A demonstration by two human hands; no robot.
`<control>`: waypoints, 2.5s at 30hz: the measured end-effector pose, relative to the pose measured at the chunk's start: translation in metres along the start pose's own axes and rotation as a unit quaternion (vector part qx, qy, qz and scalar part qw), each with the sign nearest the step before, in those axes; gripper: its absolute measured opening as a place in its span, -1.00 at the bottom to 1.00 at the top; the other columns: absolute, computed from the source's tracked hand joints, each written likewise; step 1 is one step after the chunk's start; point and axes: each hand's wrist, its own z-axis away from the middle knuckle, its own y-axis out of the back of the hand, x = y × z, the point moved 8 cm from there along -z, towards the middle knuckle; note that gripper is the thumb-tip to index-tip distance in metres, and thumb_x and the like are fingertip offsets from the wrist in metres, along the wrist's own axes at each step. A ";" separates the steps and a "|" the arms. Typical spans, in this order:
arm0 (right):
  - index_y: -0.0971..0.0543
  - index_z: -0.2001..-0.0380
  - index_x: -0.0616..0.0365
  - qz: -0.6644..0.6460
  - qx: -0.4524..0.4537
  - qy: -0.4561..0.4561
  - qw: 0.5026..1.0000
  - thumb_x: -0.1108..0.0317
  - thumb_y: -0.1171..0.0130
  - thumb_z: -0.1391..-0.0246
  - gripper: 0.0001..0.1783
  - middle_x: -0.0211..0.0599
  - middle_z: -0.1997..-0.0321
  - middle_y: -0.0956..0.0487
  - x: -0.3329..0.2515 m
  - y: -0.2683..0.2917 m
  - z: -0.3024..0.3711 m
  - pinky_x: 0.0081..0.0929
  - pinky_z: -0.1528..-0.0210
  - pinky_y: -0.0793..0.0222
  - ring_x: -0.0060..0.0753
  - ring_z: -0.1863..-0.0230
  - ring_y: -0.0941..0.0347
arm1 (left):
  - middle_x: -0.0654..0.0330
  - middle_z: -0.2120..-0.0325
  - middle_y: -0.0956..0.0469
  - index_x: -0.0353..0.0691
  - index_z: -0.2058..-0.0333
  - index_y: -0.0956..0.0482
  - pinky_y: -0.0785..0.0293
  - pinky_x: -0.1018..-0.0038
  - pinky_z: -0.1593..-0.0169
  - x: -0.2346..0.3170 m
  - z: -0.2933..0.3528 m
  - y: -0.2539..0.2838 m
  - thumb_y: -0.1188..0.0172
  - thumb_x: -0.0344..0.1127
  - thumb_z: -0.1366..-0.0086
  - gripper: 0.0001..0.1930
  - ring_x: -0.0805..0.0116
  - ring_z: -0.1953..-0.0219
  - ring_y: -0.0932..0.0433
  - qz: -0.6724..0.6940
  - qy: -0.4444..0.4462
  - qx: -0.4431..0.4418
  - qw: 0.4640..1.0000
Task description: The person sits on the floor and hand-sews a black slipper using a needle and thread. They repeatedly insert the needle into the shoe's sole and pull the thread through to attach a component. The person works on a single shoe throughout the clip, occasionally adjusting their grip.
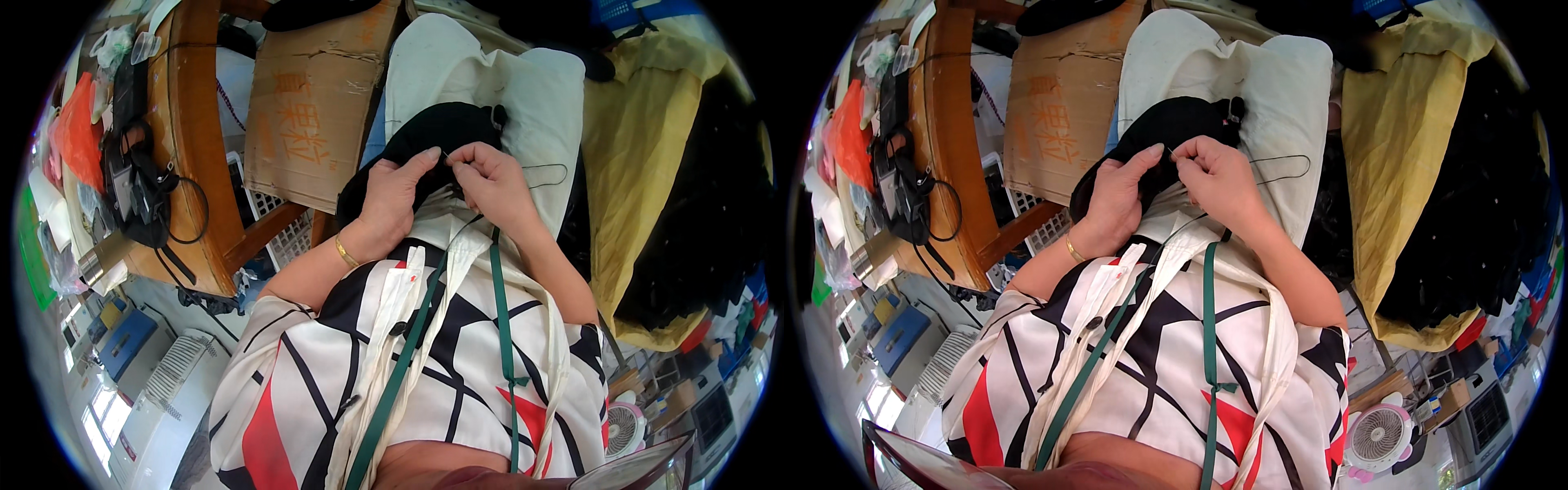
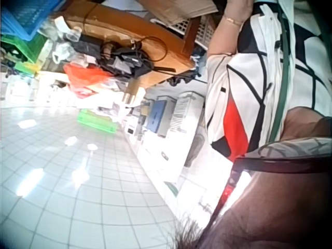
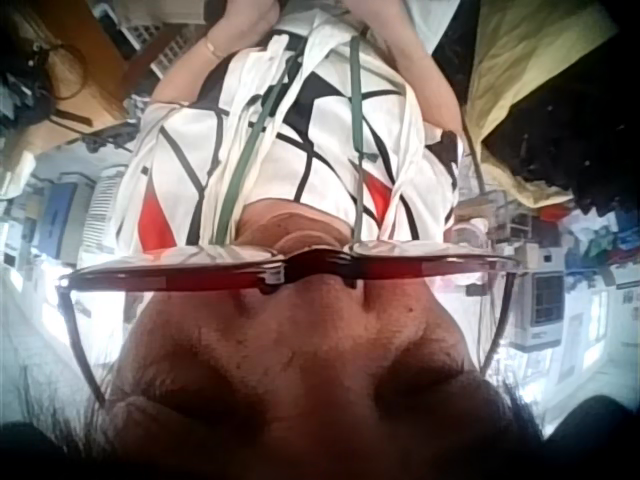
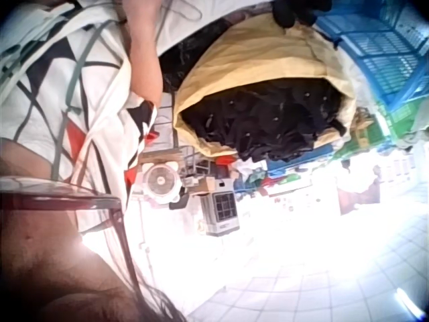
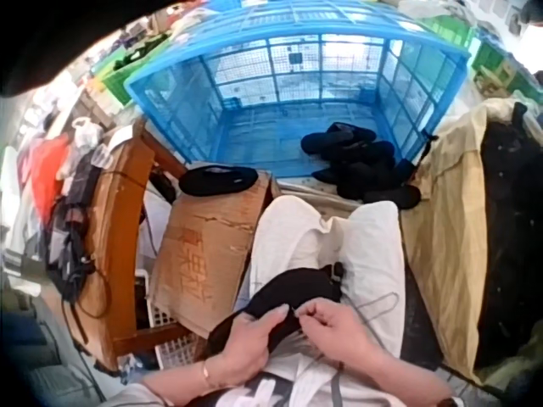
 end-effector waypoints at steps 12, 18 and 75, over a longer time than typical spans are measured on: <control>-0.51 0.18 0.21 0.087 0.041 0.118 0.988 0.40 -0.11 -0.20 -0.84 -0.34 0.53 -0.51 0.004 -0.001 0.006 -0.60 0.42 -0.30 -0.60 0.52 -0.37 | 0.28 0.50 -0.59 -0.23 0.47 -0.58 -0.35 0.59 0.31 0.004 -0.002 -0.002 -0.37 -0.30 -0.19 -0.82 0.57 0.43 -0.48 -0.009 -0.021 -0.025 0.999; -0.52 0.17 0.17 0.111 0.049 0.158 0.980 0.41 -0.11 -0.20 -0.85 -0.25 0.50 -0.52 -0.001 -0.001 0.009 -0.55 0.41 -0.35 -0.49 0.53 -0.41 | 0.28 0.50 -0.59 -0.21 0.49 -0.56 -0.37 0.58 0.32 0.001 -0.006 0.002 -0.37 -0.32 -0.18 -0.82 0.55 0.44 -0.50 -0.002 -0.005 -0.020 1.000; -0.40 0.52 0.14 -0.087 0.282 0.826 0.481 0.43 -0.07 -0.19 -0.80 -0.50 0.70 -0.29 -0.135 0.150 0.352 -0.34 0.15 -0.46 -0.57 0.63 -0.24 | 0.18 0.19 -0.65 -0.40 0.11 -0.61 -0.52 0.50 0.01 0.013 0.016 -0.029 -0.30 -0.50 -0.21 -0.74 0.44 0.17 -0.60 -0.050 -0.100 -0.154 0.982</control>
